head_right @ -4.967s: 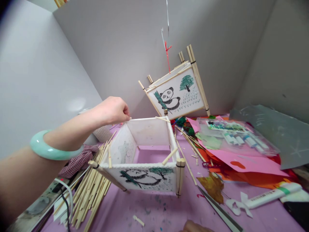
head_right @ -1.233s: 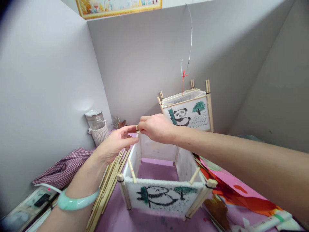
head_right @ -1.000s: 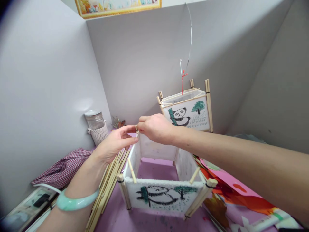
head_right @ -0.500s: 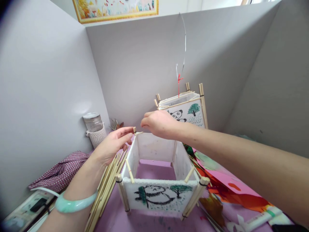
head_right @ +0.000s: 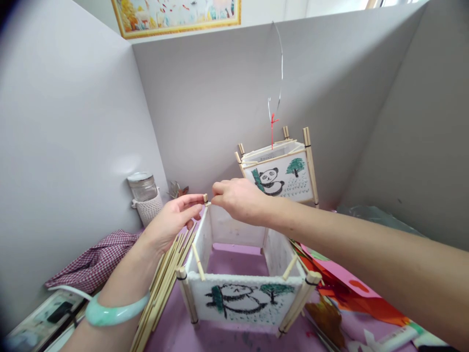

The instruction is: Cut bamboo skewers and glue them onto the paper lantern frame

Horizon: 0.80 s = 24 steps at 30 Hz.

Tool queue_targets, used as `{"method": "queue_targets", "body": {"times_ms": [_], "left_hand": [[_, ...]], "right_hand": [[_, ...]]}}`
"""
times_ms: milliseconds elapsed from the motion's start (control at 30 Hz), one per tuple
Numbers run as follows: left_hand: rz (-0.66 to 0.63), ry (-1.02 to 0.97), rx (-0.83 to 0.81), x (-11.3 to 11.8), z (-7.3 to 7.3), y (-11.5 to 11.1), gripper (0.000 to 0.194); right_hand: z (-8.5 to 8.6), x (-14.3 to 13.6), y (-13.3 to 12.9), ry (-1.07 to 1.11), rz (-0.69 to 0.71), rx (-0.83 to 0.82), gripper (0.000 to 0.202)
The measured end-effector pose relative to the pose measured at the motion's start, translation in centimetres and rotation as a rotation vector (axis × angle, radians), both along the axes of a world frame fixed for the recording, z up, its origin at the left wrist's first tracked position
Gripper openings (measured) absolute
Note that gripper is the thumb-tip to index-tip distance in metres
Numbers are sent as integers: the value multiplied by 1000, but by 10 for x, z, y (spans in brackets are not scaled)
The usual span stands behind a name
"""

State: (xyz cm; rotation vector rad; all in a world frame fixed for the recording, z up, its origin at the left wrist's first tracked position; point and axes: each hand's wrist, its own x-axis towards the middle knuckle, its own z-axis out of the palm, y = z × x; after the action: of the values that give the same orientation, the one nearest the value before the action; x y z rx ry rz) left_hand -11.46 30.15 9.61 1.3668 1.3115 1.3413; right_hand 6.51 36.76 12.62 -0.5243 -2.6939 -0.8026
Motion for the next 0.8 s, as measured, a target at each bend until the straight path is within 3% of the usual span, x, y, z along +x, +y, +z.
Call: {"method": "queue_targets", "body": {"times_ms": [500, 800], "left_hand": [[-35, 3, 22, -2, -5, 4, 35], [-48, -4, 18, -3, -6, 4, 38]], "right_hand": [[-2, -12, -2, 152, -69, -123, 20], [-4, -13, 0, 93, -37, -3, 21]]}}
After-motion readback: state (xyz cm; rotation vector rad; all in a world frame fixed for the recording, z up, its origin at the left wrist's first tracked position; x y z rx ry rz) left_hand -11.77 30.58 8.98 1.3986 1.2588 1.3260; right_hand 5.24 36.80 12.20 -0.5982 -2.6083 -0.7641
